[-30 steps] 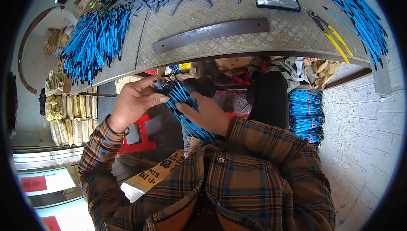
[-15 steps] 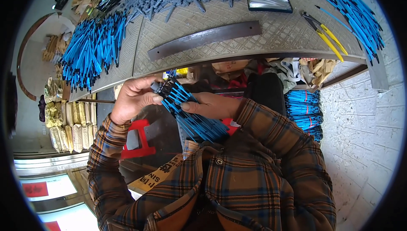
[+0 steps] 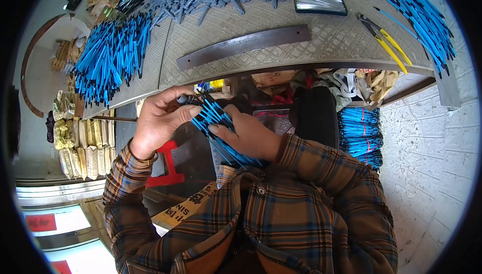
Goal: The person bundles groups of blue wires together using red ties, then trims the excess tie material with wire cutters.
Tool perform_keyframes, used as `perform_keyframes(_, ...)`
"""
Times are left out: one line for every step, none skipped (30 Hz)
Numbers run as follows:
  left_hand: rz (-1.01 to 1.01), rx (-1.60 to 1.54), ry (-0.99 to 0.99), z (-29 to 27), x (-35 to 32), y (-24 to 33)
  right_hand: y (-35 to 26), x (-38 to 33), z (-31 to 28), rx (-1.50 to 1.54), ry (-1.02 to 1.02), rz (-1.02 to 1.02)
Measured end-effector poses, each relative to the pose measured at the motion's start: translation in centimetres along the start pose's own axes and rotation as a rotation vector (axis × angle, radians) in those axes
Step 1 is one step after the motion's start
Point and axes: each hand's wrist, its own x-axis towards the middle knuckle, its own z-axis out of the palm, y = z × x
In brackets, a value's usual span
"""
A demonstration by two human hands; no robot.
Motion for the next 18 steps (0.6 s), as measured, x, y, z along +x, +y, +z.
perform_keyframes(0.003, 0.032, -0.01, 0.0, 0.2, 0.2, -0.4, -0.3, 0.1, -0.06, 0.116, -0.023)
perform_keyframes(0.007, 0.064, -0.02, 0.0, 0.4, 0.5, -0.7, -0.4, -0.2, -0.061, 0.118, -0.024)
perform_keyframes(0.01, 0.095, -0.031, 0.0, 0.6, 0.6, -1.0, -0.6, -0.6, -0.135, 0.12, -0.026)
perform_keyframes(0.013, 0.098, -0.034, 0.0, 0.9, 0.7, -1.3, -0.7, -1.0, -0.208, 0.125, -0.03)
perform_keyframes(0.016, 0.071, -0.061, -0.1, 1.3, 0.8, -1.5, -0.8, -1.4, -0.281, 0.13, -0.032)
perform_keyframes(0.018, 0.042, -0.091, -0.1, 1.7, 0.8, -1.5, -0.8, -1.9, -0.282, 0.137, -0.03)
perform_keyframes(0.02, 0.013, -0.121, -0.1, 1.9, 0.7, -1.5, -0.5, -2.5, -0.227, 0.057, -0.014)
perform_keyframes(0.021, 0.013, -0.128, -0.1, 2.0, 0.7, -1.5, -0.1, -3.2, -0.171, -0.022, 0.002)
perform_keyframes(0.03, -0.02, -0.16, -0.1, 2.2, 0.6, -1.4, 0.3, -4.0, -0.116, -0.102, 0.017)
perform_keyframes(0.038, -0.054, -0.192, -0.1, 2.5, 0.5, -0.8, 0.7, -4.7, -0.117, -0.097, 0.019)
perform_keyframes(0.043, -0.089, -0.225, -0.2, 2.5, 0.3, 0.1, 1.2, -5.2, -0.034, -0.187, 0.004)
perform_keyframes(0.042, -0.09, -0.23, -0.2, 2.6, 0.1, 1.0, 1.5, -5.6, 0.05, -0.276, -0.011)
perform_keyframes(0.034, -0.098, -0.261, -0.3, 2.7, -0.2, 1.6, 1.5, -5.8, 0.134, -0.366, -0.026)
perform_keyframes(0.026, -0.105, -0.287, -0.5, 2.7, -0.5, 1.8, 1.6, -5.7, 0.135, -0.366, -0.024)
perform_keyframes(0.018, -0.113, -0.314, -0.6, 2.8, -0.7, 1.9, 1.6, -5.5, 0.152, -0.37, -0.024)
perform_keyframes(0.016, -0.115, -0.314, -0.6, 2.9, -0.8, 2.0, 1.6, -5.4, 0.168, -0.374, -0.023)
perform_keyframes(0.026, -0.141, -0.303, -0.5, 2.9, -1.0, 2.1, 1.6, -5.3, 0.184, -0.379, -0.022)
perform_keyframes(0.035, -0.167, -0.292, -0.4, 2.9, -1.1, 2.1, 1.7, -5.2, 0.184, -0.381, -0.018)
